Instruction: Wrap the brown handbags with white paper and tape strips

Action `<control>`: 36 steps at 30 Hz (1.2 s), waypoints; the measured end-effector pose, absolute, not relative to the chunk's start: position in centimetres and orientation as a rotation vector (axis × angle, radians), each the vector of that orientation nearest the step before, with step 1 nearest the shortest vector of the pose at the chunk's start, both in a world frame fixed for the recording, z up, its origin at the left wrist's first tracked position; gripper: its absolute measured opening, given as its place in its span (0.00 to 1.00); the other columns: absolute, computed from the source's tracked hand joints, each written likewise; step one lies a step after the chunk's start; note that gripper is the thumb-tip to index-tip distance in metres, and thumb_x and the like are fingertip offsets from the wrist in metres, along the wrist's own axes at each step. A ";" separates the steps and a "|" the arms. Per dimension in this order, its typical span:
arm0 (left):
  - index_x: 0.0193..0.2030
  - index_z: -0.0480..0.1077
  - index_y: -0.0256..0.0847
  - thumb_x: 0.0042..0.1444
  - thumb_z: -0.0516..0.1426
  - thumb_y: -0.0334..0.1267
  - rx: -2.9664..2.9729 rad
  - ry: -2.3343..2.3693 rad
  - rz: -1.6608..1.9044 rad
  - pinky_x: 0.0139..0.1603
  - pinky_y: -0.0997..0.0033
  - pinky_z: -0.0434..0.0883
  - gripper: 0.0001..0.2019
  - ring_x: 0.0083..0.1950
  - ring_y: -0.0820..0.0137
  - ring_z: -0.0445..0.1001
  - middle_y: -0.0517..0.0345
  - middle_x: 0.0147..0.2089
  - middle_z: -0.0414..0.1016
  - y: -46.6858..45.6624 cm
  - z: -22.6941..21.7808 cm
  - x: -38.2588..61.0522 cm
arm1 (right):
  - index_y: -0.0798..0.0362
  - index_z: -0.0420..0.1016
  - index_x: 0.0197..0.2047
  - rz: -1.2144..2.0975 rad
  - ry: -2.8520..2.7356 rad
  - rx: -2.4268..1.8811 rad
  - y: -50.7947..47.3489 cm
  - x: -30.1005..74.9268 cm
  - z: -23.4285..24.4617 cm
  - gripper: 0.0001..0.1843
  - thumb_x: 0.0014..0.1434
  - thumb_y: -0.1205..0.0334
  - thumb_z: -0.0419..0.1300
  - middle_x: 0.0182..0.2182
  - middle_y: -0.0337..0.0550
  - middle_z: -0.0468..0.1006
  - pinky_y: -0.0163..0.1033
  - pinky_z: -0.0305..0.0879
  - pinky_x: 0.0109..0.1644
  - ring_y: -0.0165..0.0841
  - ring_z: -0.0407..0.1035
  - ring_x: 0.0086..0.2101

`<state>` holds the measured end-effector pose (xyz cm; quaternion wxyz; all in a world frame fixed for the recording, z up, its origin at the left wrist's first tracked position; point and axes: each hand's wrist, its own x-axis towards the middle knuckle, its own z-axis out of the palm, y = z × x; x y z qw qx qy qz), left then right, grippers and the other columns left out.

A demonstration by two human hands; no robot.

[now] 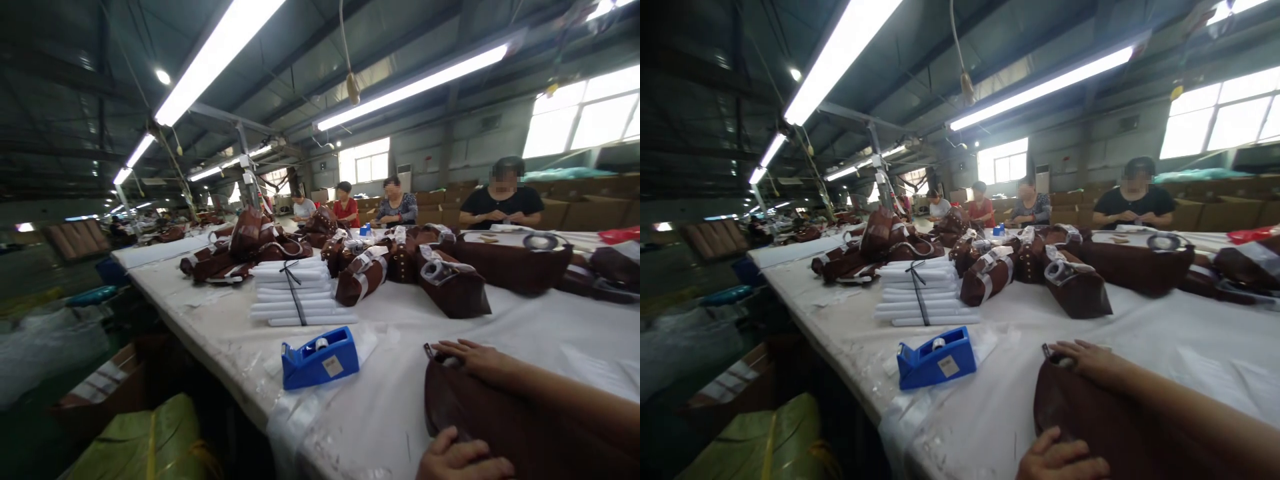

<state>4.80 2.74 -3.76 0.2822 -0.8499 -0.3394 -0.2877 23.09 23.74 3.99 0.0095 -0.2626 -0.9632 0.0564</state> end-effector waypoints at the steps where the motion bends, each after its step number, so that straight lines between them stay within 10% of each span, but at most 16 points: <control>1: 0.52 0.75 0.65 0.69 0.52 0.45 -2.271 -0.910 -0.812 0.55 0.67 0.78 0.12 0.56 0.73 0.77 0.85 0.62 0.66 2.5 -3.7 4.5 | 0.36 0.85 0.40 0.166 -3.011 -0.788 23.4 22.9 4.3 0.21 0.56 0.70 0.55 0.66 0.41 0.65 0.57 0.54 0.67 0.44 0.57 0.66; 12: 0.59 0.71 0.52 0.70 0.49 0.32 -2.427 -0.952 -1.167 0.67 0.59 0.66 0.18 0.62 0.71 0.72 0.64 0.58 0.77 0.5 -1.4 3.6 | 0.53 0.78 0.42 -0.239 -2.911 -0.753 18.7 22.2 13.2 0.12 0.59 0.70 0.55 0.67 0.51 0.63 0.54 0.52 0.68 0.43 0.57 0.65; 18: 0.59 0.72 0.49 0.69 0.47 0.29 -2.448 -0.932 -1.199 0.68 0.59 0.65 0.19 0.62 0.69 0.72 0.63 0.59 0.76 0.1 -0.4 3.5 | 0.53 0.75 0.44 -0.261 -2.861 -0.920 15.0 23.5 14.8 0.11 0.60 0.68 0.54 0.35 0.46 0.82 0.52 0.59 0.63 0.39 0.76 0.39; 25: 0.59 0.72 0.48 0.69 0.47 0.28 -2.430 -0.897 -1.176 0.67 0.59 0.66 0.19 0.62 0.69 0.72 0.64 0.60 0.76 0.2 0.1 3.5 | 0.48 0.74 0.51 0.024 -2.521 -1.109 10.4 25.4 15.3 0.17 0.58 0.66 0.58 0.42 0.43 0.82 0.43 0.70 0.48 0.39 0.76 0.41; 36: 0.60 0.71 0.45 0.69 0.46 0.28 -2.447 -0.856 -1.145 0.66 0.56 0.68 0.20 0.63 0.66 0.72 0.60 0.61 0.75 0.3 0.0 3.2 | 0.46 0.83 0.46 0.293 -2.126 -0.915 4.3 24.6 9.1 0.18 0.61 0.72 0.55 0.47 0.42 0.82 0.40 0.74 0.55 0.36 0.77 0.48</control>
